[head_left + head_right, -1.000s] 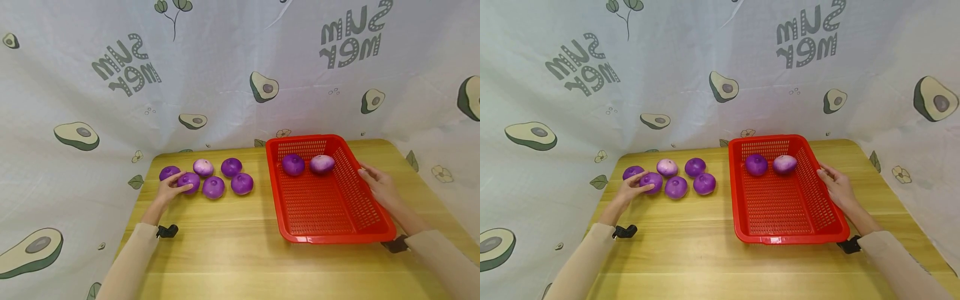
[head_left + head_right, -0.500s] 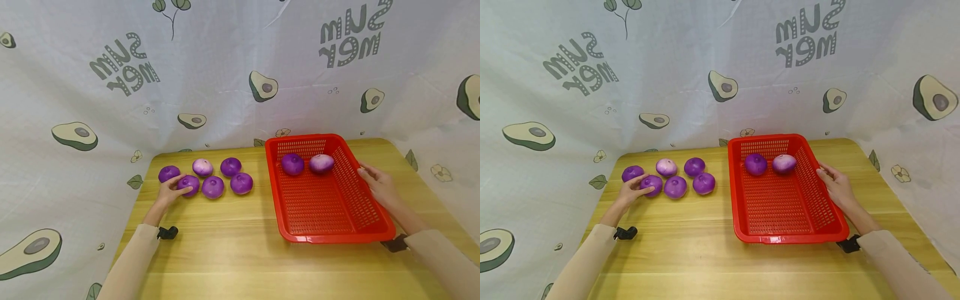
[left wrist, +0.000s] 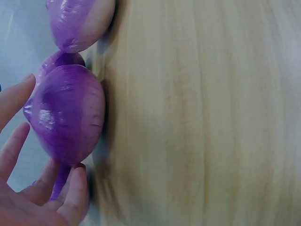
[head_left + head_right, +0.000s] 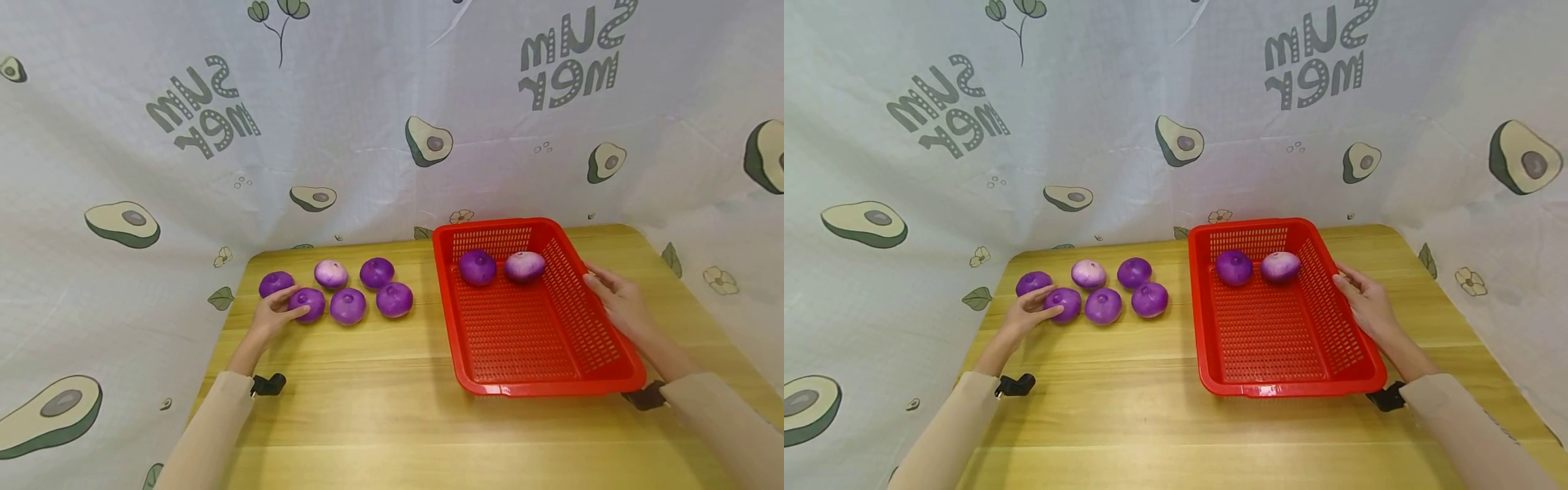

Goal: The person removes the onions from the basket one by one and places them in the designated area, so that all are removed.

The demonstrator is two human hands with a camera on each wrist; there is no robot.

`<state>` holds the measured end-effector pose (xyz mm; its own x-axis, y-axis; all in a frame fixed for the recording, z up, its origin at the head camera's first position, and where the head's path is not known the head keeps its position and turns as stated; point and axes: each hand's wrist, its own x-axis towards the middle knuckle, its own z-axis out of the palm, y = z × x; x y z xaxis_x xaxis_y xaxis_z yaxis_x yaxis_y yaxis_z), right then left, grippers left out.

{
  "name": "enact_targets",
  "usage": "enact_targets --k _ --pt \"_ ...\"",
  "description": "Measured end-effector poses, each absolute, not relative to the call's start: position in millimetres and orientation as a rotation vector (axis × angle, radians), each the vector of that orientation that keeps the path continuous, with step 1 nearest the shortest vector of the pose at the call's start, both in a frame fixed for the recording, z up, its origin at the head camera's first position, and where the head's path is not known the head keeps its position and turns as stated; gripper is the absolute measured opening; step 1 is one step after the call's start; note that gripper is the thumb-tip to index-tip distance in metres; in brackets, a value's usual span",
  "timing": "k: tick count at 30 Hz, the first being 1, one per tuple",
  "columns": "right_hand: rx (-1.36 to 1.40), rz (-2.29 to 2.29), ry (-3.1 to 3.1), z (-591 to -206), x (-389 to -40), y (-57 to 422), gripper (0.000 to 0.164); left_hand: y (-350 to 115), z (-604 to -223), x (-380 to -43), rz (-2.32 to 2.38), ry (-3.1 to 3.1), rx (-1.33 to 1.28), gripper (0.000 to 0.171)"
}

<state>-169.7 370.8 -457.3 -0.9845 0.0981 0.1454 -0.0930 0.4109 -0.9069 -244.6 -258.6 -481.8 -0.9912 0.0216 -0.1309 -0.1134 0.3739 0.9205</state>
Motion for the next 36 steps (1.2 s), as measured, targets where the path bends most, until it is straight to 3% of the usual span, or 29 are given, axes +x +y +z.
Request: enact_targets --k 16,25,36 --pt "0.004 1.629 -2.479 -457.4 -168.3 371.7 0.055 -252.1 -437.6 -249.2 1.742 2.551 -0.024 0.066" --pt "-0.006 1.660 -2.478 -455.5 -167.3 369.6 0.056 -225.7 -406.9 -263.2 1.851 2.402 -0.008 0.068" --pt "-0.016 1.673 -2.467 -456.6 -168.7 370.5 0.055 -172.6 -382.3 -279.3 1.927 2.258 0.209 0.066"
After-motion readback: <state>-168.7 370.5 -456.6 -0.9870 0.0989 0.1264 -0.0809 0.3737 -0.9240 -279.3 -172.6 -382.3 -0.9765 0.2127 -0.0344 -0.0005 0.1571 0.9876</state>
